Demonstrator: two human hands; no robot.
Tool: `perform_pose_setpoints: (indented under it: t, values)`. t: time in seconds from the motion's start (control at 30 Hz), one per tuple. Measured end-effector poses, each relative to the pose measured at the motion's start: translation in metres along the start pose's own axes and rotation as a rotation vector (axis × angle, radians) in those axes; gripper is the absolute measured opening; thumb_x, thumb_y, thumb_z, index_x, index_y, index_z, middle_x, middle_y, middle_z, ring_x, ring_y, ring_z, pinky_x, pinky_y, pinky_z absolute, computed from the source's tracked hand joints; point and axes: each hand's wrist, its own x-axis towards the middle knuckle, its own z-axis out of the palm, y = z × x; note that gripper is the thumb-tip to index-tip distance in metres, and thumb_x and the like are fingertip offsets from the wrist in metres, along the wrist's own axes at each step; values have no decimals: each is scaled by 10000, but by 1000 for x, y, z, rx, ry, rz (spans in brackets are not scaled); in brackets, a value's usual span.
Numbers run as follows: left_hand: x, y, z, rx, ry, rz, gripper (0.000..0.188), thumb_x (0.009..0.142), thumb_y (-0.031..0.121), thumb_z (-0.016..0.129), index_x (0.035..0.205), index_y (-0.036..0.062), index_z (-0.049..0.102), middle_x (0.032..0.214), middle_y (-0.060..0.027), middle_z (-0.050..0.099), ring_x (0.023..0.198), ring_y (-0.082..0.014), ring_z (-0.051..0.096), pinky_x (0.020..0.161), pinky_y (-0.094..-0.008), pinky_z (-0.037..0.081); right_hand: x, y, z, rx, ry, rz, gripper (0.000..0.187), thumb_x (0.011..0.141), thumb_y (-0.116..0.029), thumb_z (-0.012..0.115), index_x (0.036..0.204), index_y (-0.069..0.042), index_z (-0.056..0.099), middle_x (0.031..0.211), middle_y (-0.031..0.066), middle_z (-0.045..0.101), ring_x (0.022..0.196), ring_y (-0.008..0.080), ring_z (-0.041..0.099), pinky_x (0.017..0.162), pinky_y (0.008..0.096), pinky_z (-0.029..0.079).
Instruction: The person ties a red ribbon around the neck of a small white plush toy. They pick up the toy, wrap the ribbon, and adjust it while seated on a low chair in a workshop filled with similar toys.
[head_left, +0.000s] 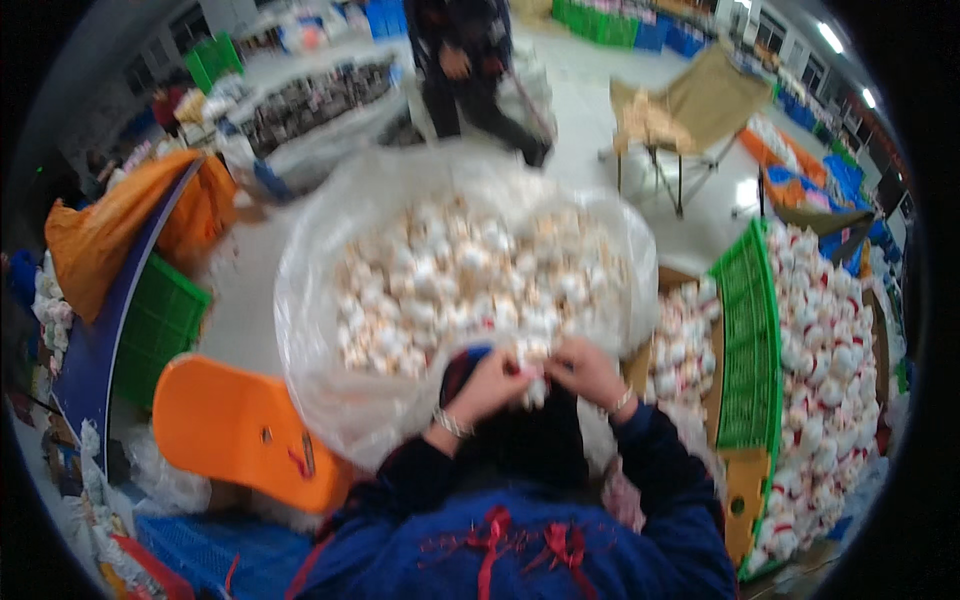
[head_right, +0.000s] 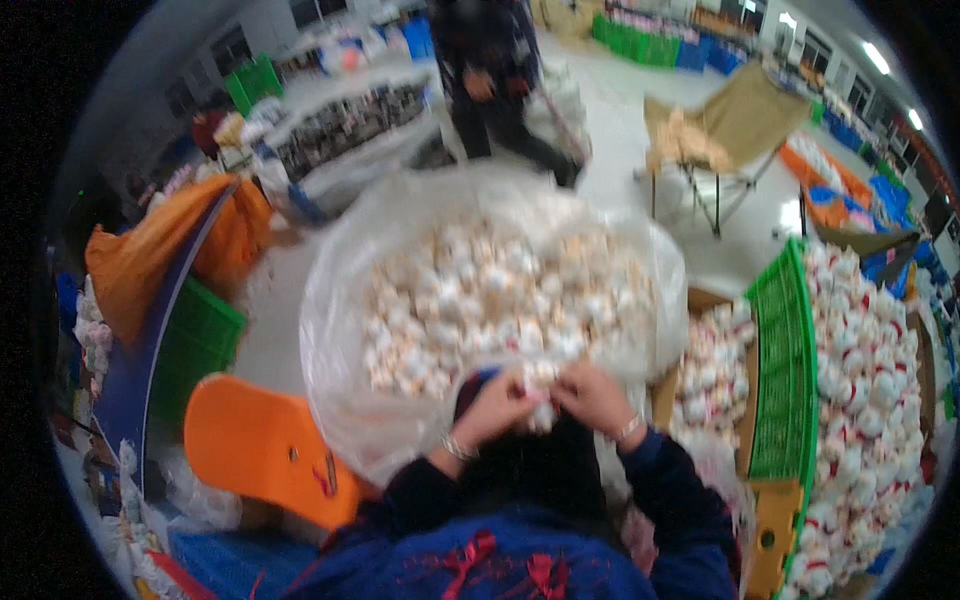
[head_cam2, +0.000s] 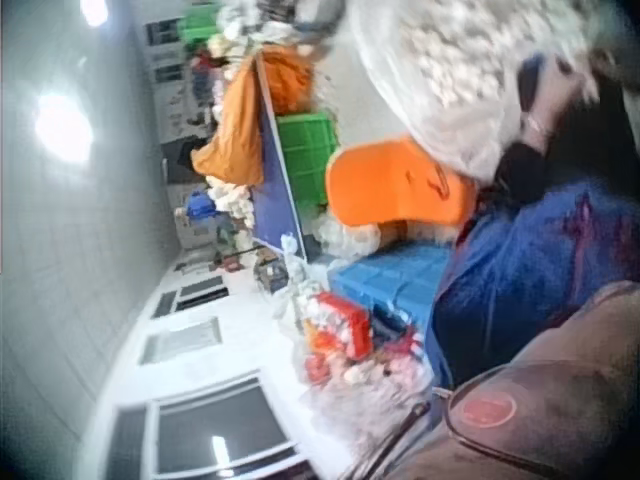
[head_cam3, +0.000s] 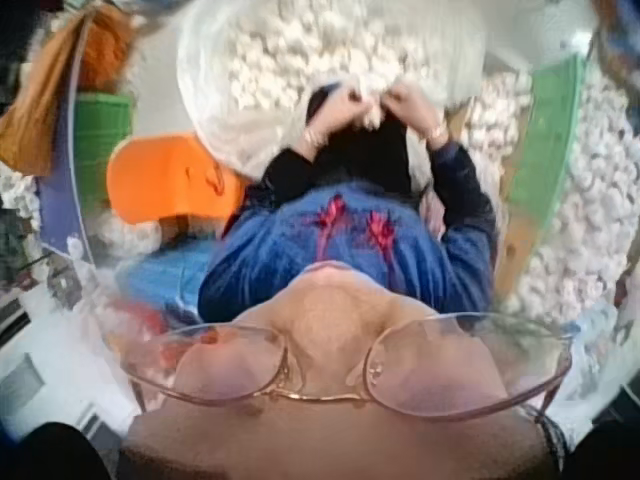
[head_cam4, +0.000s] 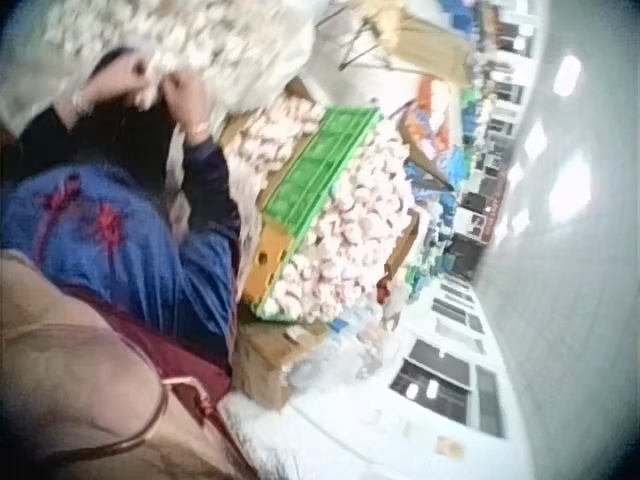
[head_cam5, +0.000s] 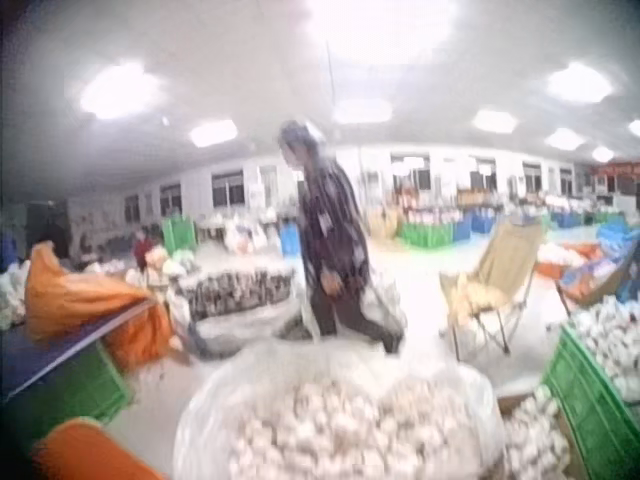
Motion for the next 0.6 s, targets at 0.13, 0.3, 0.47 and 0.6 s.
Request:
perform_pose_setpoints:
  t: [0.13, 0.3, 0.47, 0.6]
  values:
    - [-11, 33, -3, 217, 161, -20, 272, 868, 215, 773, 935, 21, 594, 831, -8, 604, 757, -73, 555, 645, -250, 485, -2, -50, -15, -69, 267, -201, 123, 773, -26, 749, 871, -54, 680, 850, 96, 617, 809, 298, 593, 691, 382, 471]
    - [-17, 44, 0, -50, 235, 38, 259, 867, 84, 748, 983, 30, 522, 895, -38, 628, 767, -80, 594, 670, -245, 502, -21, -62, -20, -31, 17, -303, 157, 737, -41, 777, 810, -56, 639, 895, 72, 600, 922, 289, 574, 773, 356, 472]
    - [-18, 51, 5, -124, 216, 103, 273, 883, 57, 707, 1027, 30, 477, 927, -47, 619, 766, -83, 602, 659, -241, 512, -30, -49, -25, 369, 419, 191, 149, 893, -99, 679, 792, -7, 619, 858, 66, 639, 790, 161, 610, 723, 285, 473]
    - [-17, 46, 9, -24, 240, 160, 281, 869, 74, 719, 1010, 36, 479, 885, -29, 588, 729, -67, 563, 620, -236, 482, -21, -51, -19, 566, 380, 465, 182, 965, -152, 628, 947, 28, 653, 848, 35, 641, 711, 81, 568, 638, 235, 459]
